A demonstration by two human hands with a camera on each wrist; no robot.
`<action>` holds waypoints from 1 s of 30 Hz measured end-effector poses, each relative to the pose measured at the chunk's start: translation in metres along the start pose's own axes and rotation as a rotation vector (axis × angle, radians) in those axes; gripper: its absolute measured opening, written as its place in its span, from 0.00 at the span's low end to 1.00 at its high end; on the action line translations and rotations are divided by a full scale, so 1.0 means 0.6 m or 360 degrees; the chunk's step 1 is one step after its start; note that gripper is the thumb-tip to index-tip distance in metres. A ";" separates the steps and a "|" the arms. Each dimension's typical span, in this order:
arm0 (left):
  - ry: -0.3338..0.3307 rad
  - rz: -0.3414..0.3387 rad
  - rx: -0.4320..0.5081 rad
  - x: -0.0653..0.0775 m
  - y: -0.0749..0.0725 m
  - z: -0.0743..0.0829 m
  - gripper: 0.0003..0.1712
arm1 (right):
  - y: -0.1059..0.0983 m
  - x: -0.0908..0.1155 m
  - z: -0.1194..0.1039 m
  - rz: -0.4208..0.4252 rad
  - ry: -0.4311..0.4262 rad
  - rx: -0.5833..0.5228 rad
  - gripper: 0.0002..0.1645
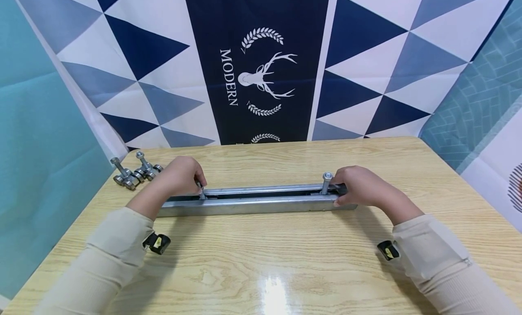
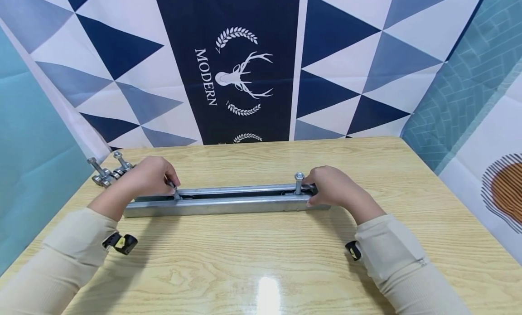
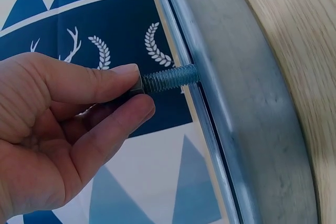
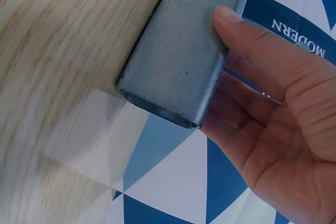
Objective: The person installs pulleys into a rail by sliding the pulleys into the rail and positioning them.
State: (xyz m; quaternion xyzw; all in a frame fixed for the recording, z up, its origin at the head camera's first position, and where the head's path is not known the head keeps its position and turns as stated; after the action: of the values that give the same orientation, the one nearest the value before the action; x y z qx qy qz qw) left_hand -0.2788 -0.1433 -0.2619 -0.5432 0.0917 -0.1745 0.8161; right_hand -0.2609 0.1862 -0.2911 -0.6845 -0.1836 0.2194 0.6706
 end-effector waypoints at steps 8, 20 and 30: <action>0.0033 -0.0013 0.0013 -0.006 0.005 0.020 0.06 | 0.000 -0.001 -0.001 0.0012 -0.0002 -0.0016 0.27; 0.0098 -0.0016 -0.0011 -0.015 0.012 0.049 0.06 | 0.000 -0.001 -0.001 0.0009 -0.0002 -0.0027 0.27; 0.0124 -0.0007 -0.0052 -0.024 0.022 0.075 0.06 | -0.001 0.001 0.001 0.0002 0.0012 -0.0012 0.27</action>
State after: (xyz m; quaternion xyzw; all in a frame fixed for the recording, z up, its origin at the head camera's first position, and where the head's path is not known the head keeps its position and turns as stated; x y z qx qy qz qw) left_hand -0.2743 -0.0946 -0.2567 -0.5493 0.1250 -0.1958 0.8027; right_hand -0.2605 0.1870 -0.2908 -0.6880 -0.1814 0.2166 0.6684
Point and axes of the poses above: each hand's wrist, its own x-axis away from the middle knuckle, its own y-axis out of the palm, z = x × y, the point moved 8 cm from there along -x, towards the middle knuckle, and after that the axes turned 10 degrees about x, right-handed, at the moved point
